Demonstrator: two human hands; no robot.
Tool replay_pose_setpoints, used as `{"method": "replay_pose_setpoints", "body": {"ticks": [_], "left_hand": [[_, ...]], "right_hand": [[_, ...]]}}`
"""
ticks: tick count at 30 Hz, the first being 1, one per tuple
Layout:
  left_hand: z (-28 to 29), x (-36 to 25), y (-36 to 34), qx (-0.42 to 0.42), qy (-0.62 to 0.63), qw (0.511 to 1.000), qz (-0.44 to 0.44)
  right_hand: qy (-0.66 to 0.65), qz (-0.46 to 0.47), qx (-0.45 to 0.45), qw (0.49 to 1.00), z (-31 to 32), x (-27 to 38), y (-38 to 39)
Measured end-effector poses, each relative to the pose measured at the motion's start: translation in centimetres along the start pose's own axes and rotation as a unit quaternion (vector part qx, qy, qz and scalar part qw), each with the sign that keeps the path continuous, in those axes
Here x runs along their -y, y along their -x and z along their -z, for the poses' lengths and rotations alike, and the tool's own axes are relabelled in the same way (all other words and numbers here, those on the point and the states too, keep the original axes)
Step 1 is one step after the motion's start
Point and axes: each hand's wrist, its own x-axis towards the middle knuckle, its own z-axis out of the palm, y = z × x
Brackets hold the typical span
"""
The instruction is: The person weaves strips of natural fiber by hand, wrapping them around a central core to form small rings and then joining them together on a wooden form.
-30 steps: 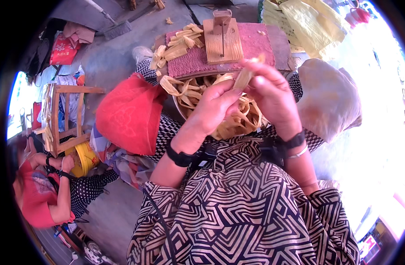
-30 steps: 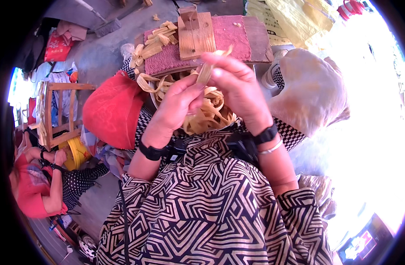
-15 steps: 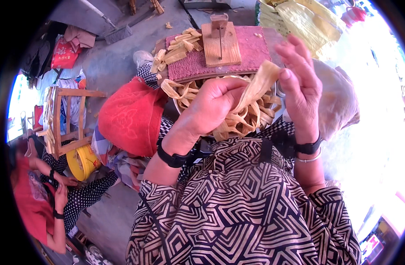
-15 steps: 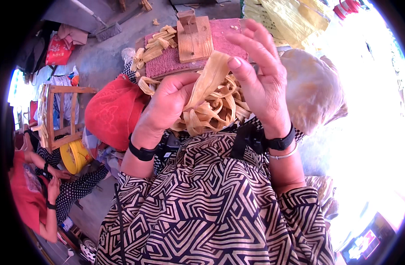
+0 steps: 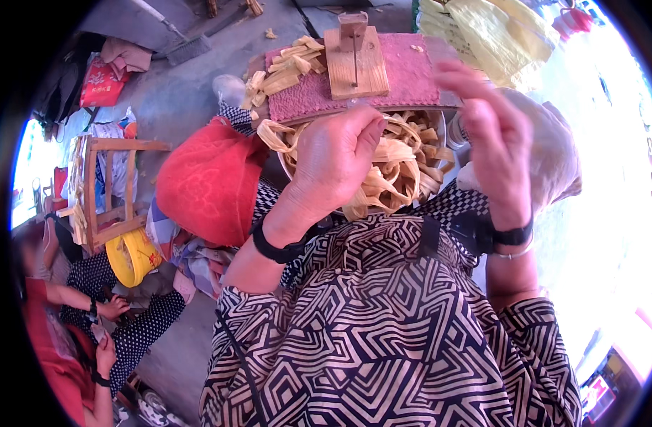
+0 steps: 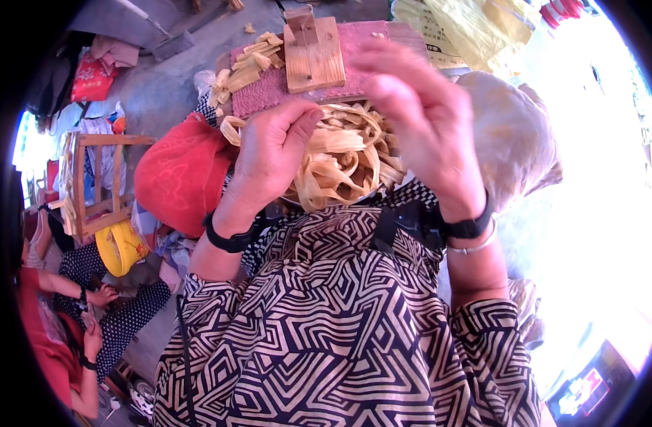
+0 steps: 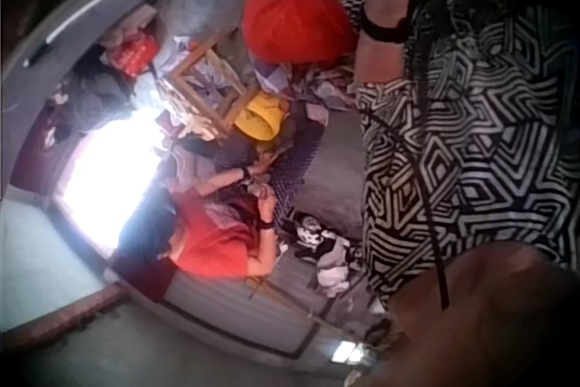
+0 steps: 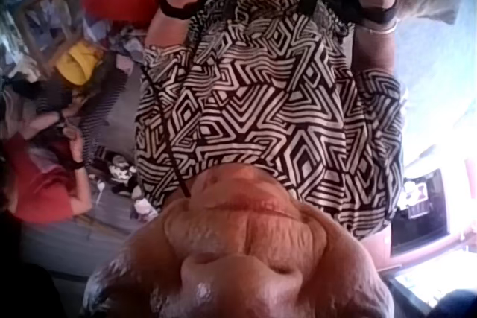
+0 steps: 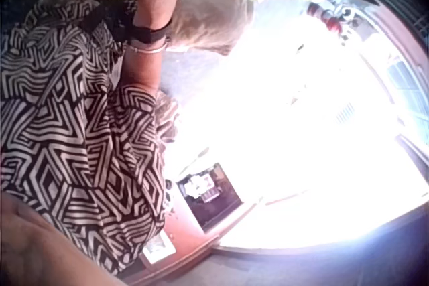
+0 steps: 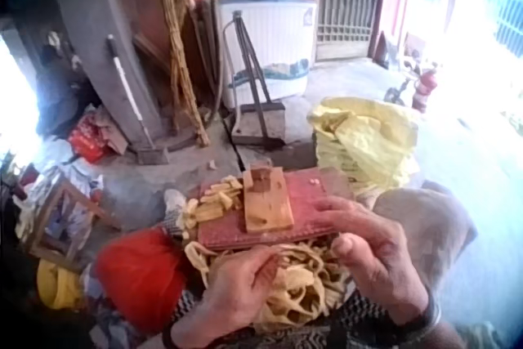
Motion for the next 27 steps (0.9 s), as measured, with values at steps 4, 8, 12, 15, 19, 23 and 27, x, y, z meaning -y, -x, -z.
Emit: {"method": "replay_pose_setpoints", "body": {"ticks": [4,8,12,15,19,23,27], "left_hand": [[0.4,-0.7,-0.2,0.006,0.026,1.0,0.007],[1.6,-1.9,-0.6,0.032,0.043,0.999,0.001],[4.1,-4.3,-1.3,0.135,0.113,0.984,-0.01],[6.2,-6.1,-1.4,0.197,0.234,0.95,-0.058],[6.1,-6.7,-1.4,0.258,0.441,0.857,-0.072],[0.3,-1.3,-1.2,0.145,0.51,0.843,0.094],[-2.8,0.7,-0.9,0.095,0.56,0.818,0.096]], "right_hand": [[0.02,-0.071,0.081,0.994,-1.5,-2.9,1.0],[0.035,-0.278,0.173,0.944,-1.3,-2.7,1.8],[0.09,-0.184,0.297,0.933,-0.5,0.8,1.4],[-0.146,-0.099,0.412,0.894,0.3,3.9,1.6],[-0.227,-0.124,0.216,0.942,-0.3,4.7,1.2],[-0.054,-0.131,-0.023,0.99,-3.7,0.4,-0.2],[0.188,-0.033,-0.064,0.979,-4.9,-4.3,0.7]]}}
